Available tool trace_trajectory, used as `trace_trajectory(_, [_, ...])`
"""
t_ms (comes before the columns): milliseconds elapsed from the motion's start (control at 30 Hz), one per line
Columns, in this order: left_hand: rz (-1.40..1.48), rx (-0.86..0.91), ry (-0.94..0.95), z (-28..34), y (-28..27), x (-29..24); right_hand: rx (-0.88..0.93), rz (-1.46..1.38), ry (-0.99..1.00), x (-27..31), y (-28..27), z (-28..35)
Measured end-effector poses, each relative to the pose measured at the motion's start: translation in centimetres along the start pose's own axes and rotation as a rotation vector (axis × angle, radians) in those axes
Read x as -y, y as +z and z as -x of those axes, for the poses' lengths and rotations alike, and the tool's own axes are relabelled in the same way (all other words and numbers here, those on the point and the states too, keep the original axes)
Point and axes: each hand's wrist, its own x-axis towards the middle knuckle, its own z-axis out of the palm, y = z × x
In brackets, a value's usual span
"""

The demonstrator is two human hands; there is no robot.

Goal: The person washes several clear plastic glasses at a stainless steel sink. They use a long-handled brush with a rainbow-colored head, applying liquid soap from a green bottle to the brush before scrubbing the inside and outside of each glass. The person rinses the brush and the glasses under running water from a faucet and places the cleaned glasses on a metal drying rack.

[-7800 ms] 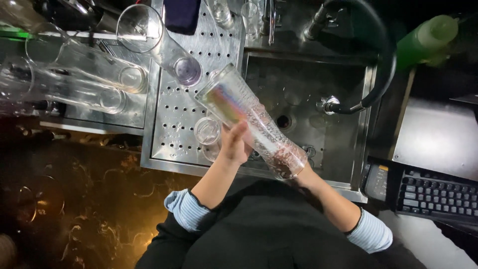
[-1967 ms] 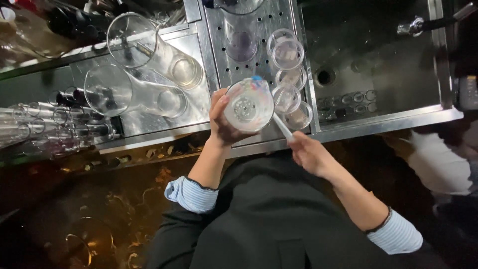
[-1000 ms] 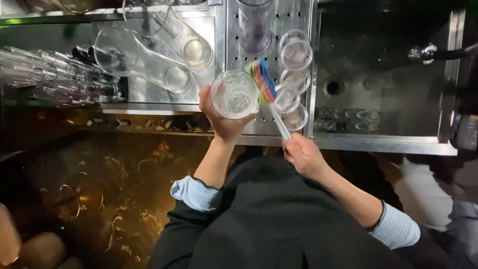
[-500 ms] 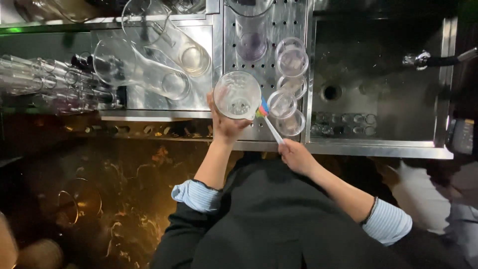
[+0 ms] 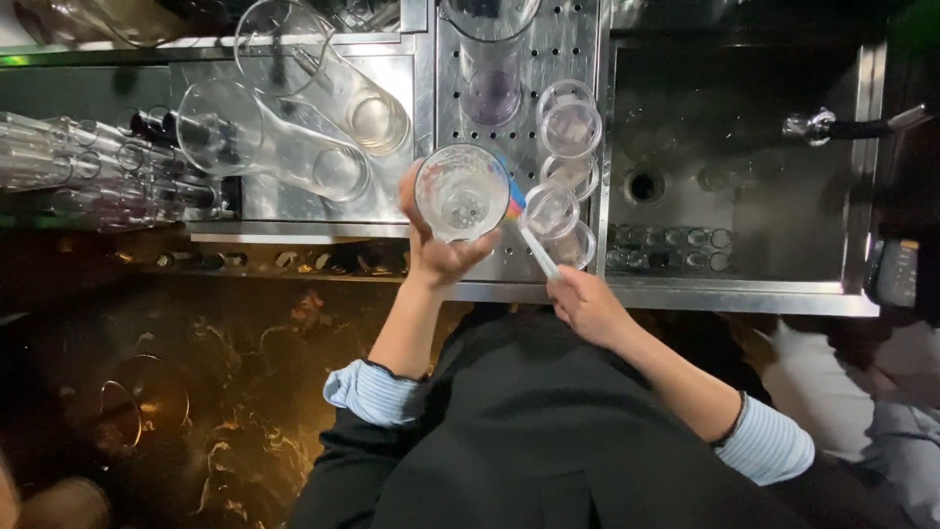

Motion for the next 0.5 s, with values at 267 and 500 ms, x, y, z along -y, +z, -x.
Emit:
trace_trajectory(267, [-0.190,-0.246,0.198,-0.5,-0.5,0.0,0.016,-0.012,-0.047,-0.5,-0.5,-0.8])
trace_trajectory(500, [0.385,0.069,0.223,-1.8,-0.7,-1.2,-0.051,-0.225,-0.207,3.4,-1.1,2.1])
